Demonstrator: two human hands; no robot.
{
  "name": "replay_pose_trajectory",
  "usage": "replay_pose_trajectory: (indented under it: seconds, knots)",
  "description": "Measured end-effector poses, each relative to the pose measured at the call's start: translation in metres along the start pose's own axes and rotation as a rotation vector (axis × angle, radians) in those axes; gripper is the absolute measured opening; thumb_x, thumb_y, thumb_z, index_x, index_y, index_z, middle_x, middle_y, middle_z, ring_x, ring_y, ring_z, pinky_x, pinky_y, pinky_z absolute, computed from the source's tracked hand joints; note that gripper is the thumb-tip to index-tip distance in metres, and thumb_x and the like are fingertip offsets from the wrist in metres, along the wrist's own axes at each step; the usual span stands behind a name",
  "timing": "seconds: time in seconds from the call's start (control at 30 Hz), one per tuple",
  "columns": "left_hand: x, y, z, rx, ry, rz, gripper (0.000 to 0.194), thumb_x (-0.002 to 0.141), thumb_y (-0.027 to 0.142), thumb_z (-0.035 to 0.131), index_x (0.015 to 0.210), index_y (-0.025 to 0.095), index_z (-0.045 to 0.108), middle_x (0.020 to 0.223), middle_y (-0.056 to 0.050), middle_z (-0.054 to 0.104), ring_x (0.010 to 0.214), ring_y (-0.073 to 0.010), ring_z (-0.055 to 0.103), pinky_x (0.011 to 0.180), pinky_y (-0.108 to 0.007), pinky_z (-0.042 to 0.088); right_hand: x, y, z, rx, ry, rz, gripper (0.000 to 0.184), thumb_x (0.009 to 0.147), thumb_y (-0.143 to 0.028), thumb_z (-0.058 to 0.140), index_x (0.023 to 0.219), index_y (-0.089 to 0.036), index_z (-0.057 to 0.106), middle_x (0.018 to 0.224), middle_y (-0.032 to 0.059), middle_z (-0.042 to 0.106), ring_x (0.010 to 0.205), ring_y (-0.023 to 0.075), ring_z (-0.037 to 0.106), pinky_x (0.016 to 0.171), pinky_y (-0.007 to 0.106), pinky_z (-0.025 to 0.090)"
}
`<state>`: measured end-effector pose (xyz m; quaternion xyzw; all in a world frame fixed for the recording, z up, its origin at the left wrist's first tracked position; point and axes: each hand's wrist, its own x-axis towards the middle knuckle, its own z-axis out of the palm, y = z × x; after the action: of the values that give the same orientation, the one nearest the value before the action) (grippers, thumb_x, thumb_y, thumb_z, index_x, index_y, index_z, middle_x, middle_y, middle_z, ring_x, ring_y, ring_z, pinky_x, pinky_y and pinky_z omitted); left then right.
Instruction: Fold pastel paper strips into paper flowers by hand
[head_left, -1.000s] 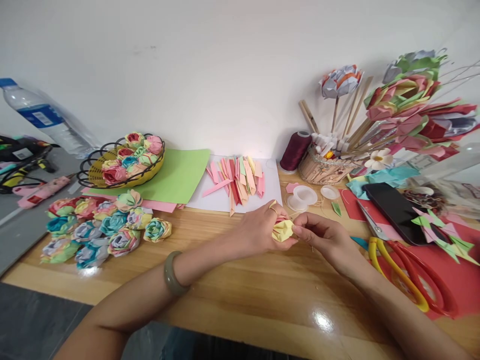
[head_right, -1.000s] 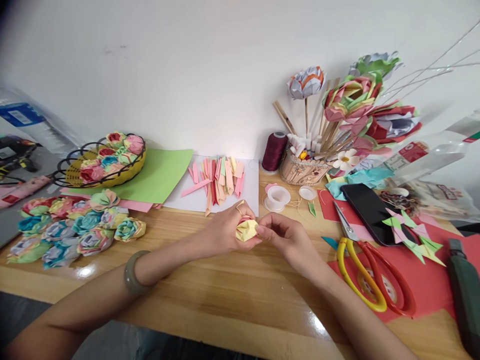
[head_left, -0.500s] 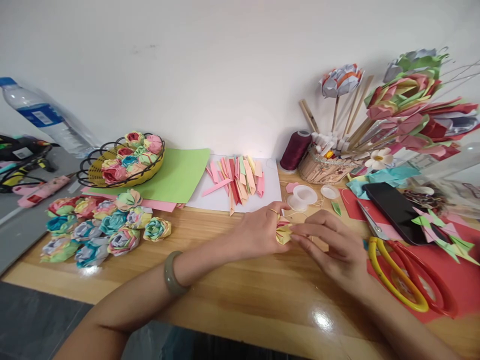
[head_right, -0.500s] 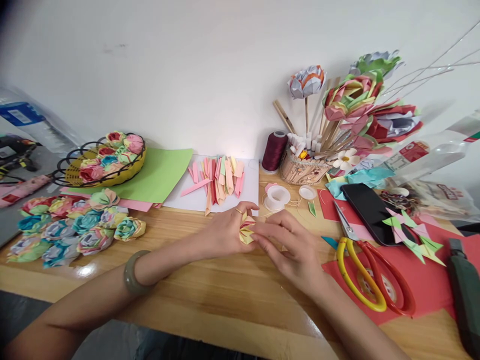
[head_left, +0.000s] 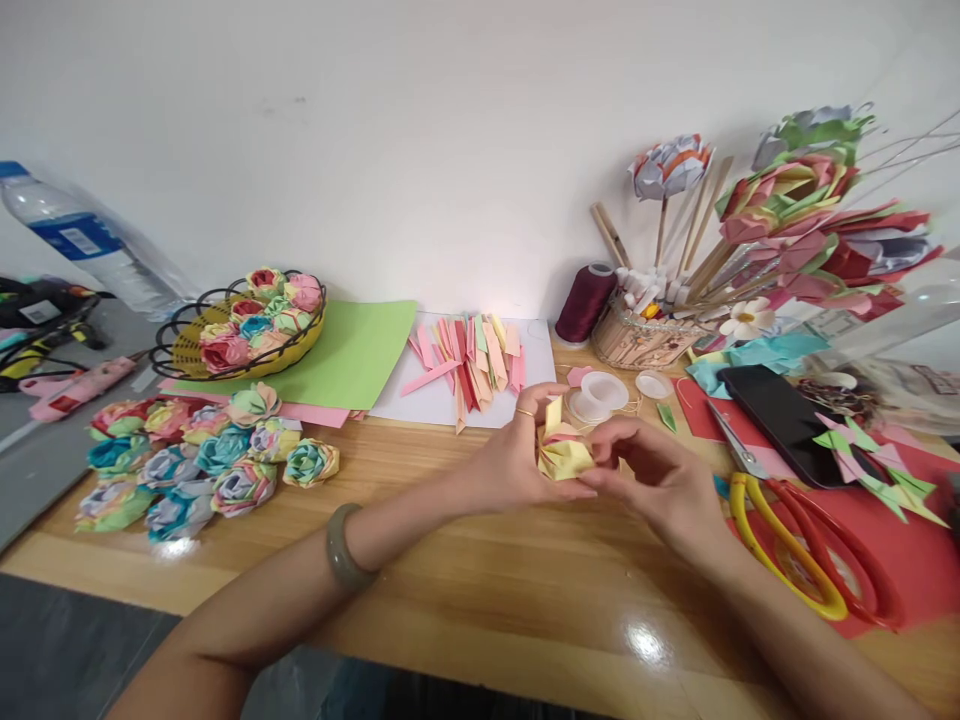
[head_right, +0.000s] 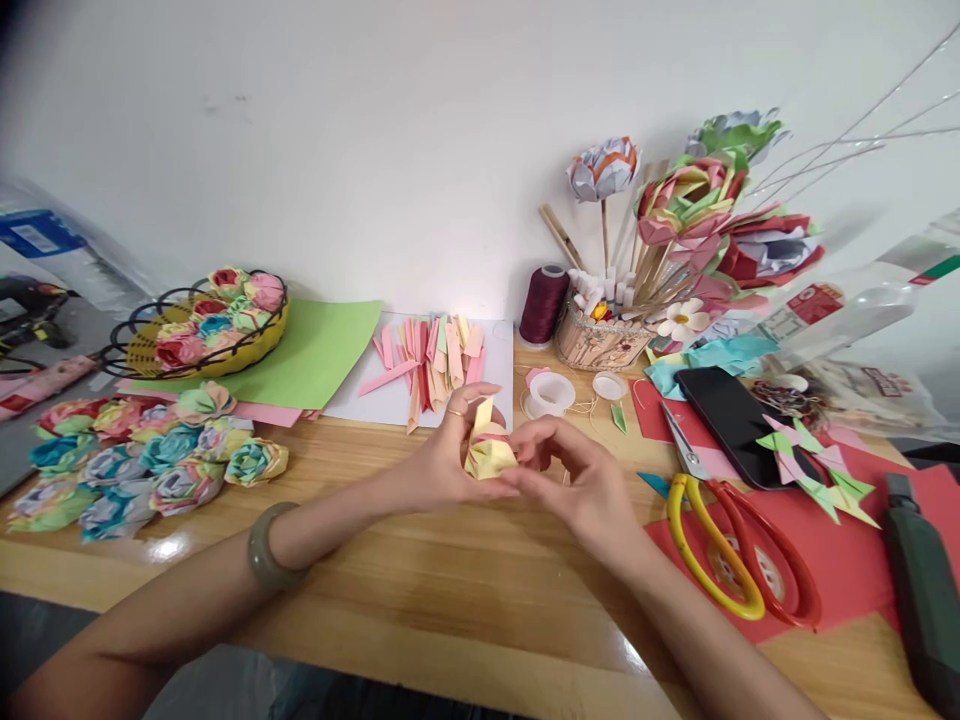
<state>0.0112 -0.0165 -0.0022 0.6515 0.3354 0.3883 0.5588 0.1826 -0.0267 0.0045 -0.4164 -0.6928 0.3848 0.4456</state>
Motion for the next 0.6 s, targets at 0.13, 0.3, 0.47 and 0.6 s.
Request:
replay_pose_trajectory:
  seconds: [0.13, 0.3, 0.47, 0.6]
  knots:
    - [0.004, 0.006, -0.002, -0.346, -0.002, -0.100, 0.076, 0.049, 0.024, 0.079, 0.108, 0.023, 0.031, 0.110, -0.008, 0.051, 0.086, -0.0146, 0.057, 0.075, -0.030, 0.043, 0.005, 0.005, -0.004, 0.088, 0.156, 0.167, 0.020, 0.078, -0.040, 0.056, 0.091, -0.025, 0.061, 0.087, 0.0016, 0.061, 0.082, 0.0184, 0.056, 0.071, 0.032, 0.046]
    - [0.007, 0.006, -0.002, -0.459, -0.032, -0.228, 0.056, 0.046, 0.026, 0.081, 0.093, 0.016, 0.051, 0.088, -0.003, 0.059, 0.080, -0.0141, 0.056, 0.075, -0.030, 0.043, 0.007, 0.003, -0.005, 0.036, -0.019, 0.166, 0.024, 0.080, -0.039, 0.055, 0.098, -0.025, 0.063, 0.104, 0.0019, 0.063, 0.100, 0.0213, 0.054, 0.088, 0.035, 0.040]
    - [0.008, 0.002, -0.006, -0.625, -0.025, -0.303, 0.051, 0.044, 0.018, 0.081, 0.090, 0.017, 0.060, 0.088, -0.002, 0.062, 0.078, -0.0115, 0.057, 0.077, -0.029, 0.043, 0.006, 0.001, -0.008, 0.048, 0.063, 0.175, 0.020, 0.075, -0.038, 0.061, 0.089, -0.026, 0.068, 0.089, 0.0003, 0.066, 0.088, 0.0200, 0.058, 0.081, 0.034, 0.044]
    - [0.008, 0.001, -0.011, -0.653, -0.145, -0.373, 0.047, 0.048, 0.017, 0.080, 0.092, 0.016, 0.063, 0.081, -0.004, 0.066, 0.075, -0.0130, 0.060, 0.078, -0.031, 0.044, 0.007, -0.003, -0.009, 0.099, 0.104, 0.272, 0.021, 0.070, -0.039, 0.065, 0.086, -0.026, 0.070, 0.085, 0.0012, 0.069, 0.086, 0.0219, 0.060, 0.079, 0.036, 0.046]
